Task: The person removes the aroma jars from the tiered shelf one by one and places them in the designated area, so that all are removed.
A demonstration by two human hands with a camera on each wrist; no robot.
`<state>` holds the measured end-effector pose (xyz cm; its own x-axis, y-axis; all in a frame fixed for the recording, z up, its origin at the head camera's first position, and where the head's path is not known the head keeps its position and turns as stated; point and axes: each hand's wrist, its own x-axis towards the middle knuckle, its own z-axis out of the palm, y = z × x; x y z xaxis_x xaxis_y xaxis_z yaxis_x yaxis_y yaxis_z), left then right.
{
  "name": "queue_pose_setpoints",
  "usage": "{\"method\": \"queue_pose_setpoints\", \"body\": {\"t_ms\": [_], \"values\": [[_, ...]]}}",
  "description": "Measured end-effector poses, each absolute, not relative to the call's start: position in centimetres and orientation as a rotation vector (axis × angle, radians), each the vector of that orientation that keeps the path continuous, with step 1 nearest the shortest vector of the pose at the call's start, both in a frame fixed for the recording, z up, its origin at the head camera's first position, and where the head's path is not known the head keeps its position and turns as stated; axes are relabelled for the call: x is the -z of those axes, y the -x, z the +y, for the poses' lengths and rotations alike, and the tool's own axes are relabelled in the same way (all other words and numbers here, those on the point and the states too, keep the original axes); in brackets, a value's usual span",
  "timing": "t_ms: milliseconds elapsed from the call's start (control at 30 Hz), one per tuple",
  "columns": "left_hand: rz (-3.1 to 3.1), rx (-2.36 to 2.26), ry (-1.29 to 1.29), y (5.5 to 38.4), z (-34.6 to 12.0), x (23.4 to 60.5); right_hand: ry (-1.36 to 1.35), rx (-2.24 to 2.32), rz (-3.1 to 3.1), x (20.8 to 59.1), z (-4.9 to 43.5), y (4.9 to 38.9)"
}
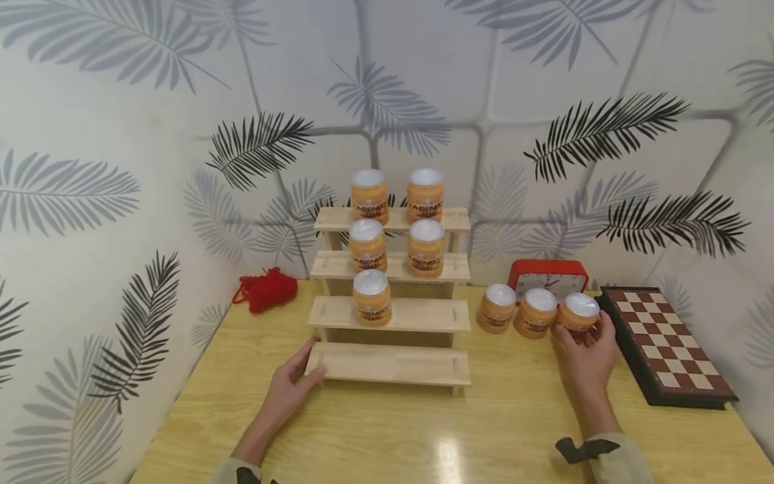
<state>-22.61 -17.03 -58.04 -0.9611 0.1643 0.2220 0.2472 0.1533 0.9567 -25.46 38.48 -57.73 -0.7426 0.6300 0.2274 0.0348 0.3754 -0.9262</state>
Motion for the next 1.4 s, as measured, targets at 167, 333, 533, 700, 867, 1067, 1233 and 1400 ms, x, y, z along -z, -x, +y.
{"method": "queue_pose_setpoints", "body": {"t_ms": [167,333,533,700,867,1067,1233,1400], "values": [[-2.329,1.964,0.425,22.5,-17.0,58.2,0.548,-1.385,-2.048,57.4,37.8,24.8],[-2.323,1.971,0.419,22.5,-17.0,58.3,0.538,-1.385,-2.048,56.6,37.2,23.9],[-2.332,1.951,0.425,22.6,-17.0,58.2,0.512,-1.367,-2.008,55.5,36.7,23.0],[-2.337,1.938,0.441,22.7,-17.1,58.1,0.448,-1.341,-1.977,54.5,36.1,22.4],[-2.327,1.939,0.446,22.8,-17.2,58.1,0.352,-1.359,-1.972,52.8,34.7,21.8],[-2.332,1.951,0.43,22.7,-17.1,58.1,0.252,-1.385,-1.977,51.0,32.7,21.4],[-2.341,1.959,0.412,22.7,-17.1,58.0,0.181,-1.44,-1.983,50.2,30.9,21.1],[-2.339,1.963,0.406,22.7,-17.0,57.9,0.119,-1.481,-2.032,49.9,29.0,20.9]]}}
